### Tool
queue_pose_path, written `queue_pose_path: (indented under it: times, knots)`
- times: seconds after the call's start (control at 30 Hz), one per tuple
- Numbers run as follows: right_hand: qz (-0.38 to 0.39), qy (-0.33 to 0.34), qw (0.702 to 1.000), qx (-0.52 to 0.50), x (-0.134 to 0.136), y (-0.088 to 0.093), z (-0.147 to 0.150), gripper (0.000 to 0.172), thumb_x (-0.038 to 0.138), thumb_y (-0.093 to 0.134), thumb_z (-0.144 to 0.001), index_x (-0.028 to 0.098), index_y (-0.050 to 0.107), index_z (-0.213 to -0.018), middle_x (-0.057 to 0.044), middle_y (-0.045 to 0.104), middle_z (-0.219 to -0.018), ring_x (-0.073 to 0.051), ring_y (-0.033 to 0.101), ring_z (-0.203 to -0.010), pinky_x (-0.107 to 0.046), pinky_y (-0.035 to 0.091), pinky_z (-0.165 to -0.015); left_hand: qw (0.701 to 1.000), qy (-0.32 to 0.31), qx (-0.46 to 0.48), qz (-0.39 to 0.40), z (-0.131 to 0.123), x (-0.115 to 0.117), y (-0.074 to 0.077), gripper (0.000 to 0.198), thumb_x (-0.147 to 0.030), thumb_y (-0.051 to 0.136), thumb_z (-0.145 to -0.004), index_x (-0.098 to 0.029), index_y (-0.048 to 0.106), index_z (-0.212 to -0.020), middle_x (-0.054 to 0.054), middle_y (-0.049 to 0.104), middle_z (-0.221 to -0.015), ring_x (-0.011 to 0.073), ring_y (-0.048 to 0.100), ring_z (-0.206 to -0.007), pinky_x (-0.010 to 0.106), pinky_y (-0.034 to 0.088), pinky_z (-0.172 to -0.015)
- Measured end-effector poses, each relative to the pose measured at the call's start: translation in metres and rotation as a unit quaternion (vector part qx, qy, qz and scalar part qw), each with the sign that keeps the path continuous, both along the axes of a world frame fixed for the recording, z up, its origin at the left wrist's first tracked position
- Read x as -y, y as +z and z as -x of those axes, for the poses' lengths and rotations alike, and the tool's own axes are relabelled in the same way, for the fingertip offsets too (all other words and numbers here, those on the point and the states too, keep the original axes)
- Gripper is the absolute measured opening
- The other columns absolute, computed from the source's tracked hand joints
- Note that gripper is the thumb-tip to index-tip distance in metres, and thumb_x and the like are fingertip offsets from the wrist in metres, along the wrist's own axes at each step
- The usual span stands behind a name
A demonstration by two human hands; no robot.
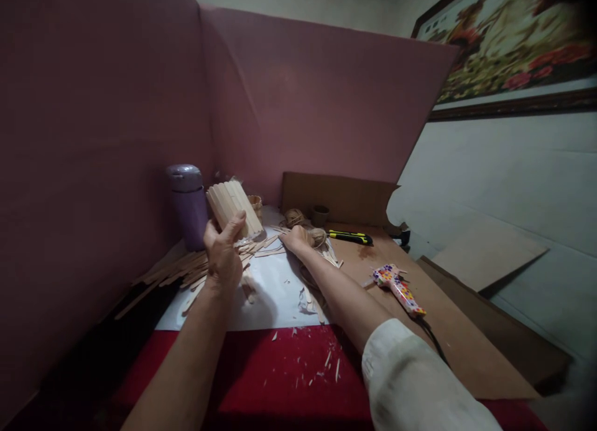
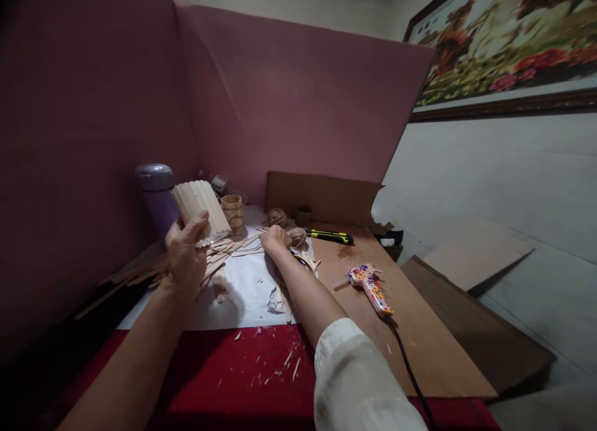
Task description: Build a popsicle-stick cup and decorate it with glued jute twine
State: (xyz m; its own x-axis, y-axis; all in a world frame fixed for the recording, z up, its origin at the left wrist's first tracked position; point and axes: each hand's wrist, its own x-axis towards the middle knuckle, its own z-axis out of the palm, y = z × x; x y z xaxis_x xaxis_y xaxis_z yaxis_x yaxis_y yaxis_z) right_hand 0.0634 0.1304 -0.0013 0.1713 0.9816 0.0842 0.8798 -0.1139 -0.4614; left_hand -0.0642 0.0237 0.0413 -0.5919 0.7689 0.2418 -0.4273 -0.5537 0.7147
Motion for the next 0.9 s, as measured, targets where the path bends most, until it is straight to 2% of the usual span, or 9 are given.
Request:
queue_pose_path:
  times: [0.23,0.3,0.37,0.5,0.57,0.63,0.73,0.8,0.9]
  knots:
    - [-0.087,0.033,0.982,-0.166,0.003,0.007,0.007,0.005,0.014,0.062,-0.076,0.014,0.067,-0.078,-0.019,0.072,-0.100,-0.029,0.066,-0.101,-0.036,0.049,-0.080,0.992,-0.076,-0.078,0.058,-0.005,0.010,0.003,0.050,-0.032,0.077,-0.059,-0.017,0.058,-0.103,0.006,0.068,-0.100,0.0208,0.065,-0.088,0.029,0.052,-0.073]
    - [-0.115,0.051,0.966,-0.225,0.009,0.021,0.001,0.006,0.016,0.057,-0.081,0.015,0.062,-0.077,-0.015,0.071,-0.095,-0.023,0.068,-0.092,-0.031,0.051,-0.074,0.990,-0.094,-0.081,0.065,-0.006,0.010,0.003,0.053,-0.033,0.078,-0.057,-0.017,0.057,-0.103,0.006,0.068,-0.098,0.0207,0.065,-0.086,0.030,0.052,-0.072]
    - [-0.129,0.078,0.945,-0.289,0.020,0.039,-0.011,0.010,0.020,0.049,-0.088,0.016,0.057,-0.082,-0.009,0.071,-0.087,-0.014,0.067,-0.071,-0.024,0.052,-0.061,0.988,-0.104,-0.083,0.072,-0.007,0.009,0.002,0.056,-0.032,0.080,-0.054,-0.016,0.056,-0.102,0.006,0.067,-0.096,0.0198,0.064,-0.082,0.029,0.052,-0.069]
    - [-0.124,0.156,0.909,-0.366,0.052,0.069,-0.045,0.018,0.035,0.047,-0.092,0.019,0.052,-0.087,0.000,0.066,-0.072,-0.006,0.048,-0.041,-0.018,0.042,-0.040,0.986,-0.087,-0.100,0.105,-0.007,0.004,-0.004,0.064,-0.031,0.083,-0.051,-0.015,0.055,-0.105,0.007,0.064,-0.094,0.0177,0.062,-0.077,0.029,0.051,-0.068]
    - [-0.098,0.195,0.900,-0.376,0.066,0.069,-0.052,0.023,0.041,0.055,-0.087,0.019,0.053,-0.082,0.002,0.063,-0.062,-0.006,0.042,-0.036,-0.017,0.038,-0.035,0.984,-0.076,-0.102,0.121,-0.006,0.002,-0.007,0.064,-0.031,0.084,-0.050,-0.014,0.055,-0.105,0.007,0.064,-0.094,0.0171,0.062,-0.076,0.029,0.051,-0.069]
    - [-0.075,0.195,0.912,-0.353,0.078,0.056,-0.049,0.027,0.042,0.055,-0.086,0.019,0.051,-0.072,0.004,0.058,-0.051,-0.006,0.039,-0.033,-0.018,0.037,-0.035,0.984,-0.081,-0.096,0.125,-0.006,0.000,-0.009,0.064,-0.031,0.084,-0.050,-0.014,0.055,-0.105,0.007,0.064,-0.094,0.0175,0.062,-0.076,0.030,0.051,-0.070]
    - [-0.087,0.167,0.937,-0.293,0.092,0.030,-0.037,0.027,0.030,0.058,-0.084,0.019,0.051,-0.060,0.000,0.060,-0.049,-0.011,0.050,-0.042,-0.022,0.044,-0.045,0.982,-0.087,-0.125,0.112,-0.009,0.000,-0.011,0.066,-0.032,0.085,-0.050,-0.014,0.055,-0.106,0.008,0.065,-0.096,0.0197,0.063,-0.080,0.032,0.051,-0.073]
    - [-0.119,0.155,0.949,-0.248,0.101,0.020,-0.037,0.019,0.020,0.068,-0.074,0.018,0.057,-0.059,-0.006,0.068,-0.067,-0.017,0.062,-0.068,-0.028,0.049,-0.065,0.977,-0.096,-0.161,0.099,-0.013,0.002,-0.013,0.068,-0.033,0.086,-0.050,-0.015,0.055,-0.108,0.008,0.065,-0.099,0.0215,0.064,-0.084,0.033,0.051,-0.074]
    - [-0.166,0.145,0.958,-0.181,0.116,0.024,-0.064,0.001,0.018,0.068,-0.075,0.018,0.068,-0.074,-0.010,0.071,-0.096,-0.024,0.060,-0.099,-0.034,0.044,-0.086,0.969,-0.117,-0.200,0.083,-0.019,0.007,-0.014,0.071,-0.035,0.086,-0.052,-0.015,0.054,-0.112,0.010,0.065,-0.103,0.0240,0.064,-0.090,0.033,0.052,-0.074]
